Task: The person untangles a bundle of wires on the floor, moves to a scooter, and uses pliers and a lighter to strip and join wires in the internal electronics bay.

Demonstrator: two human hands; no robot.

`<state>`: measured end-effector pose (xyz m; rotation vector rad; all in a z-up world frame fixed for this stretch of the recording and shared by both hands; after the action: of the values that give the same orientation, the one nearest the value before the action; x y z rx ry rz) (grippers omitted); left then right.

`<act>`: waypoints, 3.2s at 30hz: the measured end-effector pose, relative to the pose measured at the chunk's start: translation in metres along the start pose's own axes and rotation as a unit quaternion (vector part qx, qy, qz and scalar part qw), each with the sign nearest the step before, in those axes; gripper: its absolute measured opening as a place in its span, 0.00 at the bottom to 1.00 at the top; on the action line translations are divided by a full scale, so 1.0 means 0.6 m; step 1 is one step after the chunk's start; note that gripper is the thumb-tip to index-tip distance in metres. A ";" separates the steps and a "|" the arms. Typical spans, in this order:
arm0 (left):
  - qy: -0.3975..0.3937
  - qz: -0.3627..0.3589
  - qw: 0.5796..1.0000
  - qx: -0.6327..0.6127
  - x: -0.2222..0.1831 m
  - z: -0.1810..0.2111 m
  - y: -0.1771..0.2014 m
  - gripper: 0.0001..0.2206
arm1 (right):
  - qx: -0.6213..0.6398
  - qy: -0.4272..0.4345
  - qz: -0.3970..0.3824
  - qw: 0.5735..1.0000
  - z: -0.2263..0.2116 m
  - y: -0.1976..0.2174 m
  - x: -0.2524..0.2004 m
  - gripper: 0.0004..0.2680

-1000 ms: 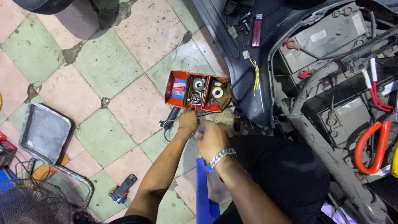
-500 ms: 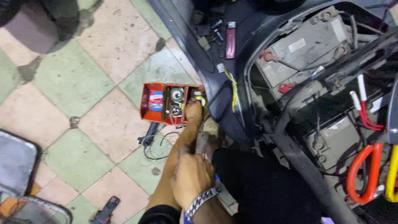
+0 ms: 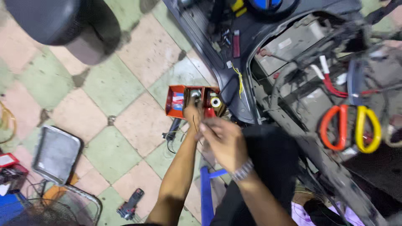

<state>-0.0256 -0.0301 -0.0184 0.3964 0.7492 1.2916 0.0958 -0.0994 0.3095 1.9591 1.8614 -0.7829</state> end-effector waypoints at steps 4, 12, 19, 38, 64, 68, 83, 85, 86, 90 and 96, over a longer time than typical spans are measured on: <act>-0.147 0.043 0.958 -0.241 -0.113 0.188 0.249 0.16 | -0.033 0.092 0.001 0.995 -0.061 0.036 -0.202 0.07; -0.054 -0.271 0.823 -0.497 -0.476 0.603 0.388 0.11 | -0.077 0.193 0.103 0.973 -0.058 0.108 -0.529 0.06; -0.047 -0.464 0.703 -0.537 -0.610 0.735 0.315 0.11 | -0.027 0.216 0.229 0.949 -0.025 0.178 -0.672 0.06; -0.039 -0.509 0.686 -0.518 -0.633 0.789 0.284 0.11 | 0.021 0.260 0.250 0.932 -0.025 0.220 -0.706 0.07; -0.466 -0.320 0.810 -0.154 -0.675 0.809 0.315 0.06 | 0.061 0.205 0.184 0.959 0.012 0.240 -0.709 0.15; -0.464 -0.367 0.790 -0.159 -0.686 0.819 0.291 0.06 | 0.074 0.221 0.200 0.952 0.038 0.259 -0.713 0.10; -0.696 -0.210 0.682 0.077 -0.592 0.937 0.123 0.15 | 0.038 0.191 0.430 0.882 0.092 0.375 -0.714 0.07; -0.726 -0.195 0.650 0.111 -0.584 0.945 0.104 0.15 | 0.031 0.217 0.435 0.874 0.079 0.396 -0.702 0.07; -0.730 -0.193 0.644 0.124 -0.581 0.948 0.095 0.12 | 0.024 0.242 0.440 0.864 0.072 0.407 -0.694 0.08; -0.704 -0.240 0.660 0.107 -0.558 0.963 0.075 0.09 | 0.056 0.261 0.437 0.859 0.063 0.441 -0.649 0.07; -0.661 -0.322 0.676 0.042 -0.534 0.980 0.068 0.10 | 0.094 0.259 0.472 0.837 0.050 0.471 -0.604 0.07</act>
<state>0.3243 -0.2449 0.5120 0.8891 -0.3367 0.0650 0.3705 -0.4359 0.4615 2.9855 0.7344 -0.1103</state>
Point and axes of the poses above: each hand's wrist, its own x-axis towards the middle knuckle, its own y-axis out of the back of the hand, z = x × y, the point moved 2 cm from there along x, towards the middle knuckle, and after that the axes turned 10 degrees about -z, right-handed, at the moved point
